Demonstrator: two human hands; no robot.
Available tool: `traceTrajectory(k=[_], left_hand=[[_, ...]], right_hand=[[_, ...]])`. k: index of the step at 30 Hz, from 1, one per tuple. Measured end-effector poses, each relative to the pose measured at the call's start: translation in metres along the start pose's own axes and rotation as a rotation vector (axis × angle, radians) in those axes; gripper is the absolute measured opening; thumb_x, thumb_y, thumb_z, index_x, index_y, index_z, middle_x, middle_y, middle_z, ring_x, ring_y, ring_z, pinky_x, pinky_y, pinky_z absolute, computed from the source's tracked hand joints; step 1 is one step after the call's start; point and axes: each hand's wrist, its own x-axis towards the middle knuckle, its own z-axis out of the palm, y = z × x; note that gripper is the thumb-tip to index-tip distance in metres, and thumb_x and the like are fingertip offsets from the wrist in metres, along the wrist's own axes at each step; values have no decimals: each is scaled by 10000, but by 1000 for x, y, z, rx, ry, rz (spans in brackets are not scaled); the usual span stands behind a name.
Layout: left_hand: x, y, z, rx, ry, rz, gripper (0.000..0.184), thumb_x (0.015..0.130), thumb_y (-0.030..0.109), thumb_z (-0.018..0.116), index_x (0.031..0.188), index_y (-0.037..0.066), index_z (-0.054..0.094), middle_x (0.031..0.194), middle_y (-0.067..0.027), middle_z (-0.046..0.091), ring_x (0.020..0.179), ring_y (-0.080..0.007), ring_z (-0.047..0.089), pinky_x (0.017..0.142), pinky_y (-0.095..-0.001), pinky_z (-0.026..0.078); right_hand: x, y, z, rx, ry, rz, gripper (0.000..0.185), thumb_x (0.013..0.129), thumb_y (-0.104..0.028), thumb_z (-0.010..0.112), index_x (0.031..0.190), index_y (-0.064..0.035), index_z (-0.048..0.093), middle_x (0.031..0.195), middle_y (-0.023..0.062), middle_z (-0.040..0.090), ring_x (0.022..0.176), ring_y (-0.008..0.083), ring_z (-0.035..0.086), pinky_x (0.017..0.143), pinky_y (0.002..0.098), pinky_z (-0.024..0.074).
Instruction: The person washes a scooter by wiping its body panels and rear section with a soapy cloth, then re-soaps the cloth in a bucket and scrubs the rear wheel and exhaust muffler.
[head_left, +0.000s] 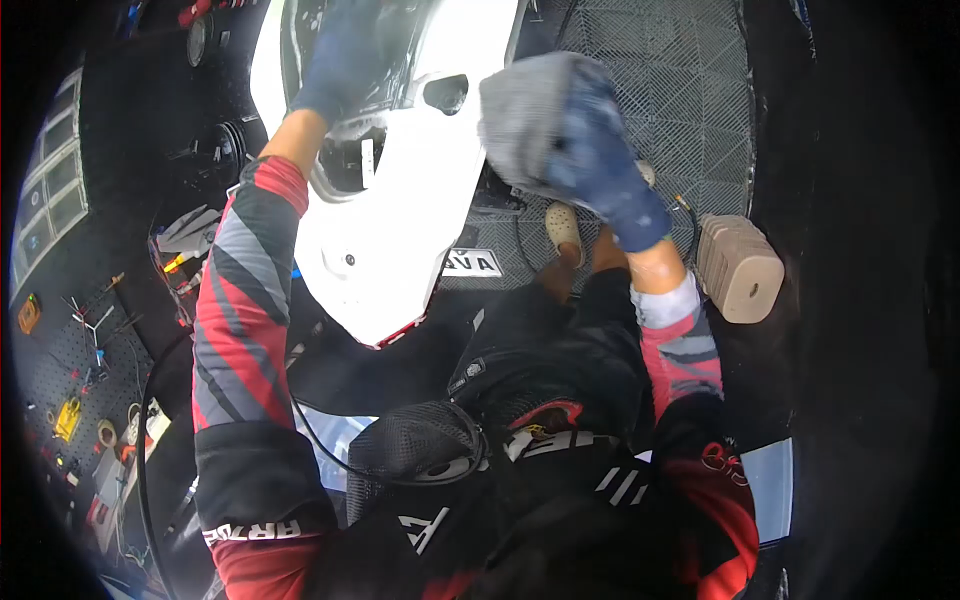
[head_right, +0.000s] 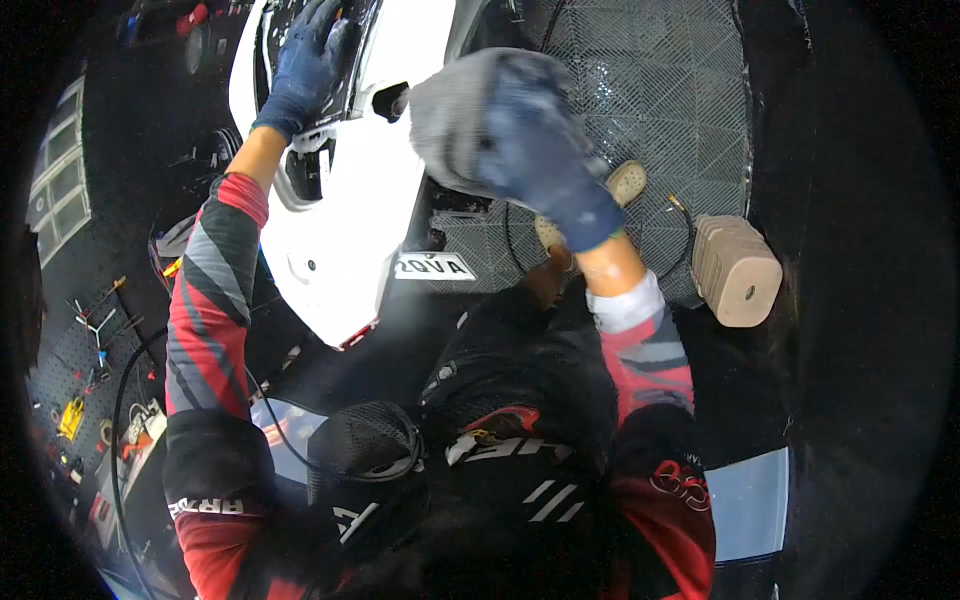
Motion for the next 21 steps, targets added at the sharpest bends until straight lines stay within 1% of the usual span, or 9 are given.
traceTrajectory(k=[2,5,10,12,14,15,17,19,21], left_hand=[[9,-1,-5,-79,-96,-7,444,855,70,527,1298,49,534,1307,-190,541,1281,-363,438,1109,-448,285],[13,2,-10,-53,-110,-27,445,853,81,523,1296,41,532,1320,-195,530,1288,-366,429,1113,-449,278],[0,-8,-7,-12,-141,-115,414,898,140,510,1298,33,519,1342,-197,508,1271,-361,438,1100,-453,295],[0,-13,-5,-24,-128,-97,414,895,140,514,1296,35,519,1339,-199,508,1270,-365,437,1096,-455,299],[2,-14,-7,-48,-124,-66,421,885,151,534,1292,42,519,1338,-202,500,1286,-371,416,1111,-464,276],[5,-13,-8,62,-151,-47,437,879,163,542,1299,46,513,1345,-204,493,1303,-367,397,1132,-471,239],[-1,-16,-5,-3,-181,-110,453,871,170,551,1305,48,508,1356,-203,483,1319,-365,378,1147,-476,206],[-5,-18,-1,13,-180,-131,456,869,166,549,1307,45,507,1362,-200,482,1315,-369,385,1135,-470,231],[-1,-18,1,-135,-175,-162,449,875,165,540,1303,36,508,1363,-200,482,1304,-372,398,1118,-461,261]], right_hand=[[28,-8,9,-206,-79,-106,406,794,-321,690,1063,-23,627,1009,127,656,936,239,651,879,391,491],[66,-26,14,-408,-127,-163,366,779,-302,684,1006,-19,635,933,119,657,878,233,653,825,386,501],[102,-57,-3,-566,-214,-195,304,755,-270,673,911,-11,649,806,104,657,782,223,657,734,378,519],[106,-54,-3,-539,-265,-167,281,746,-257,669,873,-8,655,755,99,658,744,220,659,698,374,526],[96,-32,22,-427,-341,-112,399,833,-306,623,1089,-1,600,927,141,664,761,210,684,755,334,558],[91,-21,34,-372,-377,-81,462,876,-330,599,1197,2,573,1012,161,667,769,206,696,783,314,574],[91,-32,34,-394,-269,-63,322,795,-264,647,968,7,625,837,142,650,682,213,665,666,365,539],[94,-40,31,-392,-227,-47,260,754,-231,670,853,9,652,749,132,641,639,216,650,607,391,521],[107,-47,20,-364,-330,-92,244,766,-218,654,851,11,649,781,144,640,661,221,652,588,381,510]])
